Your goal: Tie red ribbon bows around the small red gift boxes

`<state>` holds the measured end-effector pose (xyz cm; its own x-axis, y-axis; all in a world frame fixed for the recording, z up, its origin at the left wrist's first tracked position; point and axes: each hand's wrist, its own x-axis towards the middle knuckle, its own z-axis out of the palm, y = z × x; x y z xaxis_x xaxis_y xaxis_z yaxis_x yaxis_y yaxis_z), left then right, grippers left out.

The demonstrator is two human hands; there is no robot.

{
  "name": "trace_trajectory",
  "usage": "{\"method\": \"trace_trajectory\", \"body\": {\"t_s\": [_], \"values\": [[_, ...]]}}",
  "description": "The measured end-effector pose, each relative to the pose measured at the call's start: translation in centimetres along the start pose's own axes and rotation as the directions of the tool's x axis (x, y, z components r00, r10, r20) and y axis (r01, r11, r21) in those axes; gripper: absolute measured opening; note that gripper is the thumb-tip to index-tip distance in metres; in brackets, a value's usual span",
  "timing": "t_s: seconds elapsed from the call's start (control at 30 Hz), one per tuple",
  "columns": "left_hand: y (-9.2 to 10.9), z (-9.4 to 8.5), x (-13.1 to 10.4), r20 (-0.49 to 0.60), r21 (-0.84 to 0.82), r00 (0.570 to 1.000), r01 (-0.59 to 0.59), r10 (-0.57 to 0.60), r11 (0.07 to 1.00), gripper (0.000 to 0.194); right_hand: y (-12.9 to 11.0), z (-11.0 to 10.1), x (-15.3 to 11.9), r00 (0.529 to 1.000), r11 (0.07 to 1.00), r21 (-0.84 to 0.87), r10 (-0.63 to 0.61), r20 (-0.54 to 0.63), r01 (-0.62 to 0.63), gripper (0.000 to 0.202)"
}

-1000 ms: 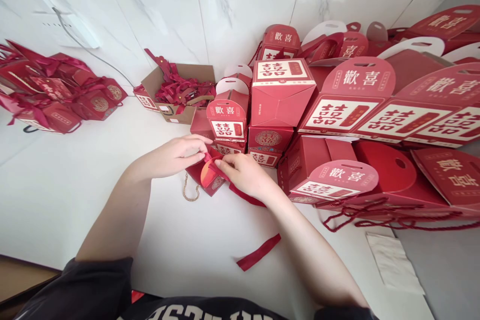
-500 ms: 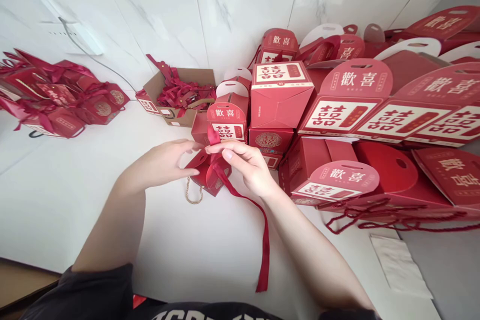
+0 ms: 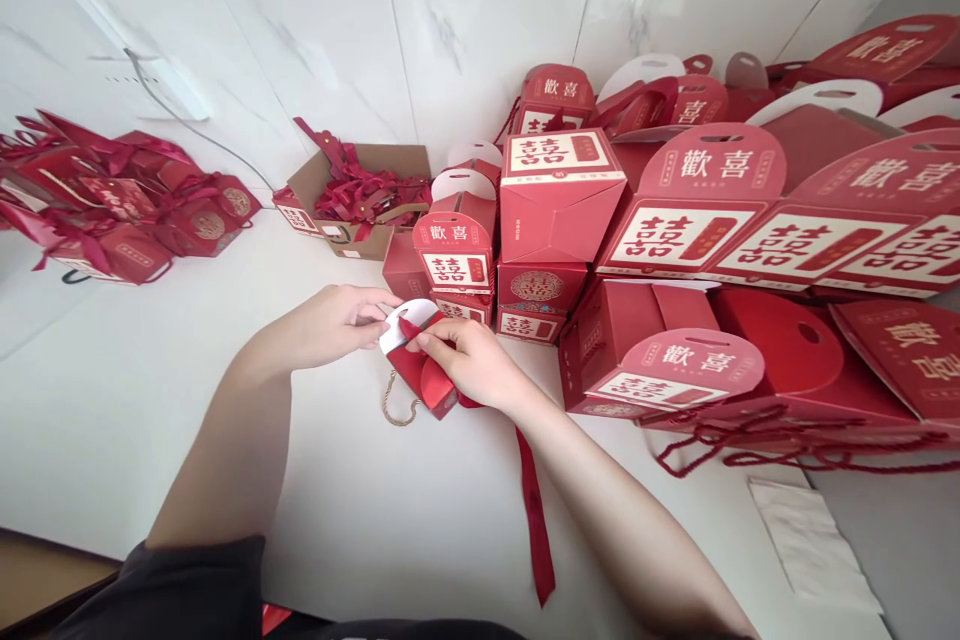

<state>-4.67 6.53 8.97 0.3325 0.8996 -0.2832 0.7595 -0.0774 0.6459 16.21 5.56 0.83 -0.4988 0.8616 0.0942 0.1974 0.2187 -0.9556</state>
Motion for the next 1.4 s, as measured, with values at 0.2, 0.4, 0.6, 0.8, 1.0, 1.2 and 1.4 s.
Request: {"method": "trace_trajectory", "body": {"t_s": [0.2, 0.4, 0.6, 0.8, 1.0, 1.2, 1.4], "values": [[0.03, 0.09, -0.07, -0.003, 0.003, 1.000, 0.011, -0.011, 1.000, 0.042, -0.05, 0.11, 0.19, 0.998, 0.999, 0.040, 0.034, -0.045, -0.032, 0.031], [0.58, 0.04, -0.40, 0.036, 0.047, 0.999, -0.012, 0.010, 0.999, 0.043, -0.20, 0.27, 0.10, 0.999, 0.999, -0.037, 0.032, -0.013, -0.033, 0.035], [0.51, 0.06, -0.48, 0.030, 0.084, 0.999, -0.015, 0.013, 0.996, 0.047, -0.24, 0.27, 0.20, 0.999, 1.000, 0.023, 0.016, -0.051, -0.014, 0.034], [-0.06, 0.05, -0.19, 0.052, 0.042, 0.999, -0.001, -0.002, 0.999, 0.052, 0.00, 0.39, 0.30, 0.989, 0.997, 0.040, 0.065, -0.132, -0.060, 0.031], [-0.14, 0.09, -0.26, 0.070, 0.041, 0.997, 0.028, -0.031, 0.999, 0.050, -0.08, 0.28, 0.10, 0.991, 0.994, 0.054, 0.098, -0.096, -0.093, 0.034], [-0.03, 0.13, -0.37, 0.078, 0.012, 0.997, 0.004, -0.005, 1.000, 0.047, 0.02, 0.44, 0.19, 0.991, 0.997, 0.032, 0.079, -0.108, -0.076, 0.036], [0.47, 0.10, -0.49, 0.093, -0.017, 0.996, 0.014, -0.013, 1.000, 0.045, -0.37, 0.47, 0.02, 0.995, 0.995, 0.069, 0.078, -0.057, -0.074, 0.035]]}}
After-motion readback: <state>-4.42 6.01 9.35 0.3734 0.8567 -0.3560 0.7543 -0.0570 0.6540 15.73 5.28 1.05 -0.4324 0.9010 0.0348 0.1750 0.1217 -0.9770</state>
